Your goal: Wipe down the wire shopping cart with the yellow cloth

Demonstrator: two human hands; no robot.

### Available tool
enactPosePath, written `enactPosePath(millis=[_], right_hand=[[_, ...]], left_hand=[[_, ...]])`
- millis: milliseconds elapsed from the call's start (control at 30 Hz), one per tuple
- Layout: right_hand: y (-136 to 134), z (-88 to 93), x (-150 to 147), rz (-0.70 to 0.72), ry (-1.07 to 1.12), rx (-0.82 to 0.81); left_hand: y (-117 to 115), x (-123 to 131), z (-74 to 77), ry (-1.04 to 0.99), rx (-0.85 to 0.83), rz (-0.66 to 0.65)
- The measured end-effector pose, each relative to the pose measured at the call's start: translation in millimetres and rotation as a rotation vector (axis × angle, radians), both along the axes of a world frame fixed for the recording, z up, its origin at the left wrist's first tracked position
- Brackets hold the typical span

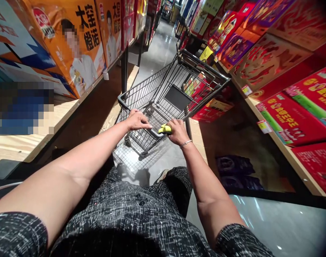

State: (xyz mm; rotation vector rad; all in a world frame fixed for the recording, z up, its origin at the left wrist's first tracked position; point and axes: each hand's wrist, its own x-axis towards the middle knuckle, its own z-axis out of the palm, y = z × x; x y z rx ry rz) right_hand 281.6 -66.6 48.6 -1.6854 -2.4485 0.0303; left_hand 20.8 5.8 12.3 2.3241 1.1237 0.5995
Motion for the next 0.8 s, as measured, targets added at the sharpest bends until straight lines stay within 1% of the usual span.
enactPosePath(millis=[100,200,300,400,500,567,633,667,700,800], right_hand=[[-1,-6.1,-1,0.023,0.075,0.029],[2,-13.0,2,0.062,0.148,0.066],[3,-21.9,6,0.107,0.26,0.093],[-1,-32.9,3,0.153,0.483,0.173],[-14,-48.6,-10,0.197,0.731,0.349],[-26,-65.3,-24,0.191,0.771,0.461],[-40,-88.9,-38,0.135,0.699,0.501],[-47,-102.9,-43,0.099,0.638,0.479],[-53,-117.8,-48,0.068,0.56,0.421],[-69,-159.8,-54,0.046,0.334,0.159]], left_hand=[[-1,3,5.9,0.003,0.031,-0.043],[-14,13,10.8,-0.026,0.087,-0.116],[-26,20,9.3,-0.029,0.078,-0.192],[-26,19,3.0,0.006,0.078,-0.193],[-16,13,-1.3,0.041,0.055,-0.183],[-11,9,-0.9,0.065,0.022,-0.175],[-8,7,1.6,0.074,-0.003,-0.166],[-7,6,3.1,0.069,-0.014,-0.161],[-7,5,4.6,0.059,-0.026,-0.156],[-8,3,7.7,0.04,-0.046,-0.138]])
